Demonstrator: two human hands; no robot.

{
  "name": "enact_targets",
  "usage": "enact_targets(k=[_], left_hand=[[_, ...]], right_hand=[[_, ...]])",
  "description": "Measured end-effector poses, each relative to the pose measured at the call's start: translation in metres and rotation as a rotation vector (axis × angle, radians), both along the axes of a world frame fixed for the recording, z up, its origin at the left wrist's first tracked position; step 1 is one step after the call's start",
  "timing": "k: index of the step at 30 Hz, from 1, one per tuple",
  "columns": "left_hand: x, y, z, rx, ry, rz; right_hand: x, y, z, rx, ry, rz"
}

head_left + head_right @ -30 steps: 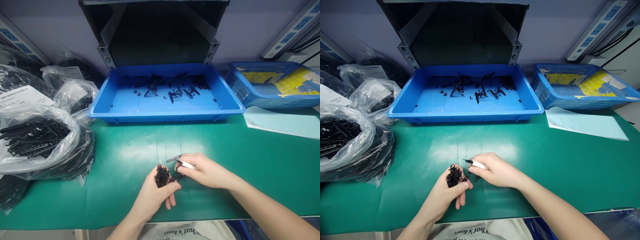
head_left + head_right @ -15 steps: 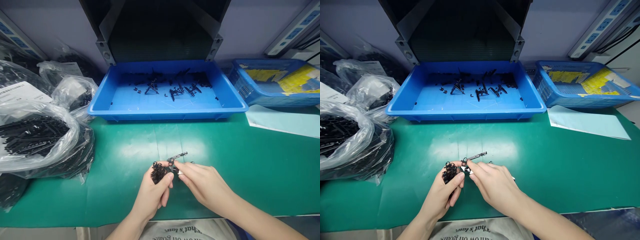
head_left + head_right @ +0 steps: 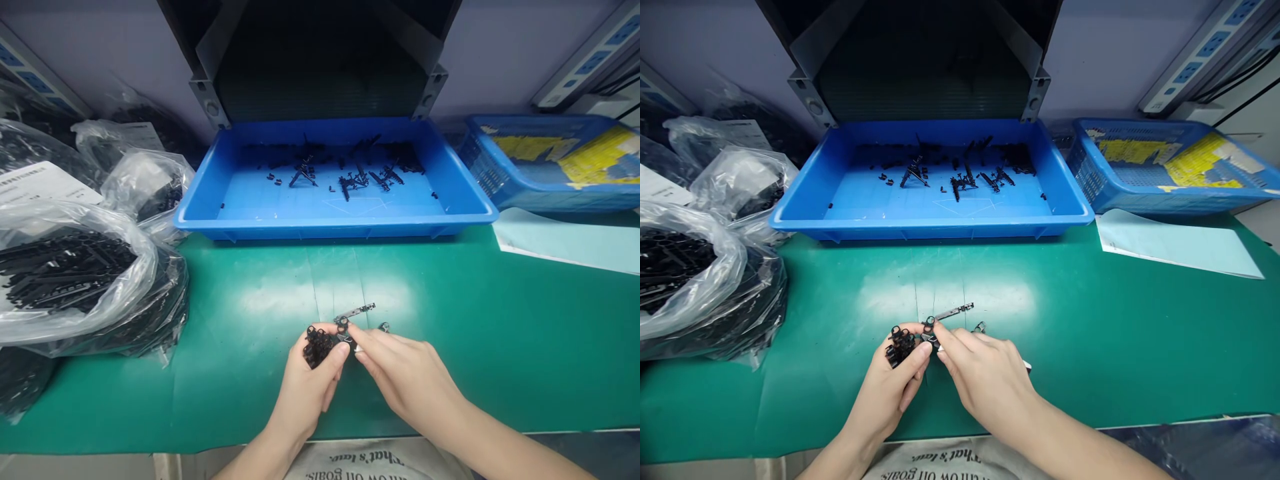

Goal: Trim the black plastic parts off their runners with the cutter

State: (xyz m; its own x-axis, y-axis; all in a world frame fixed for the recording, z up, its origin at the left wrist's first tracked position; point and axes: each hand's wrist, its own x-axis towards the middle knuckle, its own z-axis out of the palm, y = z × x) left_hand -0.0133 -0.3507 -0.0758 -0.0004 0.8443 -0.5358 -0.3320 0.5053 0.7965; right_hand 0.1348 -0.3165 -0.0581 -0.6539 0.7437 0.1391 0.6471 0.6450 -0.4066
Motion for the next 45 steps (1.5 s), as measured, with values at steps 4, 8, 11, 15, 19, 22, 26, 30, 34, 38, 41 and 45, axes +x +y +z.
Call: enact_targets(k=[4,8,11,15,19,22,26,30,34,38,41,45], left_hand=[[0.003,-0.001,0.002,-0.033,0.0,0.039],[0.007,-0.004,0.001,-0.049,-0.001,0.099],[0.008,-0.004,-0.001,-0.042,0.003,0.111],[0.004,-0.003,-0.002,-0.004,0.001,0.096],[-0.004,-0.002,0.0,0.001,-0.02,0.08],[-0.01,0.001,0.002,0.043,0.001,0.093],[-0.021,0.006,0.004,0.104,0.16,0.107],[-0.027,0.009,0.004,0.129,0.257,0.097],[-0.015,0.007,0.005,0.057,0.076,-0.129],[0.001,0.004,0.008,-0.027,-0.047,-0.139],[0.001,0.003,0.009,-0.017,-0.016,-0.077],[-0.005,0.004,0.006,-0.003,-0.013,-0.088]], right_hand=[[-0.001,-0.003,-0.002,0.008,-0.008,-0.029],[-0.004,-0.007,-0.008,0.056,0.005,-0.056],[-0.004,-0.006,-0.013,0.094,0.059,-0.046],[0.004,0.012,-0.016,0.049,0.066,-0.058],[0.017,0.047,-0.015,-0.167,-0.113,-0.102],[0.022,0.067,-0.016,-0.259,-0.152,-0.005],[0.022,0.075,-0.01,-0.33,-0.109,0.068],[0.019,0.069,0.007,-0.424,-0.051,0.207],[0.012,0.057,0.019,-0.555,0.059,0.3],[0.008,0.045,0.014,-0.642,0.214,0.072],[0.011,0.036,0.009,-0.603,0.224,-0.076],[0.015,0.023,0.006,-0.487,0.115,-0.023]])
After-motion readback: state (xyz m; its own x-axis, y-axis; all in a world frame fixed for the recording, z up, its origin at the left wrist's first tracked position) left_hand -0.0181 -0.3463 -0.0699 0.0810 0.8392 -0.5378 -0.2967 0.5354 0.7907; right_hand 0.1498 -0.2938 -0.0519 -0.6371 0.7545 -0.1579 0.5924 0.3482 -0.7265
